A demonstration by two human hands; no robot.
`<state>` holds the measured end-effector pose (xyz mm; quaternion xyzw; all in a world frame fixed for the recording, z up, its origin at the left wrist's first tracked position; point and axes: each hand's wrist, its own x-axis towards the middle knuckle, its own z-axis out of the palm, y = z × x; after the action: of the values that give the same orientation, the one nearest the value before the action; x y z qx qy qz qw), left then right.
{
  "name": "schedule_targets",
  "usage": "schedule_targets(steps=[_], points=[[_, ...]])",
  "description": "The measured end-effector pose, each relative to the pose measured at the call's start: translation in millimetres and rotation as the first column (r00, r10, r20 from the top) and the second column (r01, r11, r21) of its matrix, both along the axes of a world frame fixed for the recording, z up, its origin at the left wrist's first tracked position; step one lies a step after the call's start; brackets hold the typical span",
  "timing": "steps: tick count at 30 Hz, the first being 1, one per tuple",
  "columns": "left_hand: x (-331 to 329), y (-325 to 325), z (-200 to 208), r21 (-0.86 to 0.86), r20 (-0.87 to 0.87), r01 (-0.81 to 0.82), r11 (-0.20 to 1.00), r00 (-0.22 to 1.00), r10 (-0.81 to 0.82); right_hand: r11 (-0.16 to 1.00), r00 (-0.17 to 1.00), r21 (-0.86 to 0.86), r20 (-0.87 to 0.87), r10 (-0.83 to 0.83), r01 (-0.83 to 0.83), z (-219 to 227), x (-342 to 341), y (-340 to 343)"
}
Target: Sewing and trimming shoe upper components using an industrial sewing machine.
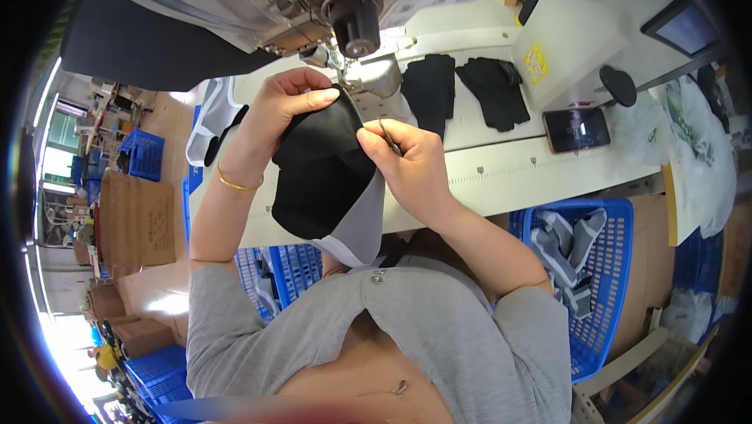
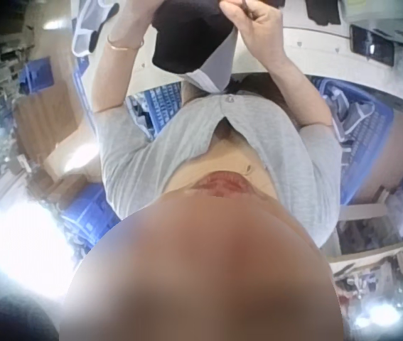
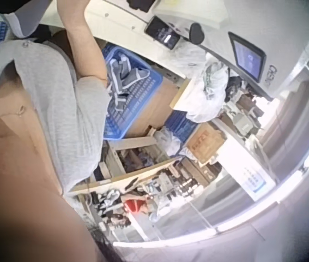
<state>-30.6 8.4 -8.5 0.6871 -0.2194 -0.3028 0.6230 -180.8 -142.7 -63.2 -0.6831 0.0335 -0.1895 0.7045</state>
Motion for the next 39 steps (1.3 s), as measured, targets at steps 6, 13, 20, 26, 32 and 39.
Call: schedule_targets(steps=[6,13,20,26,32,39], points=[[12,-15,19,-0.081,-0.199,-0.080,0.994,0.978,0.063,0.997,0.997,0.013,0.014,-0.071,0.070,9,16,-5],[26,-17,23,0.043,-0.221,-0.039,0.998,0.974,0.048,0.996,0.997,0.038,0.030,-0.078,0.076,7,21,-4],[32,-19,25,0.051,-0.331,0.035,0.998,0.944,-0.016,0.995,0.995,0.046,0.038,-0.089,0.087,6,24,-3],[41,-16,15,0.237,0.261,-0.015,0.971,0.964,-0.049,0.992,0.990,0.017,0.064,-0.123,0.122,8,27,6],[-28,7,25,0.104,0.992,-0.379,0.920,0.108,-0.068,0.990,0.989,-0.034,0.050,-0.139,0.140,6,28,3],[-63,8,-5,0.096,0.995,-0.076,0.992,0.035,-0.094,0.992,0.997,0.115,0.040,-0.063,0.058,5,20,8]])
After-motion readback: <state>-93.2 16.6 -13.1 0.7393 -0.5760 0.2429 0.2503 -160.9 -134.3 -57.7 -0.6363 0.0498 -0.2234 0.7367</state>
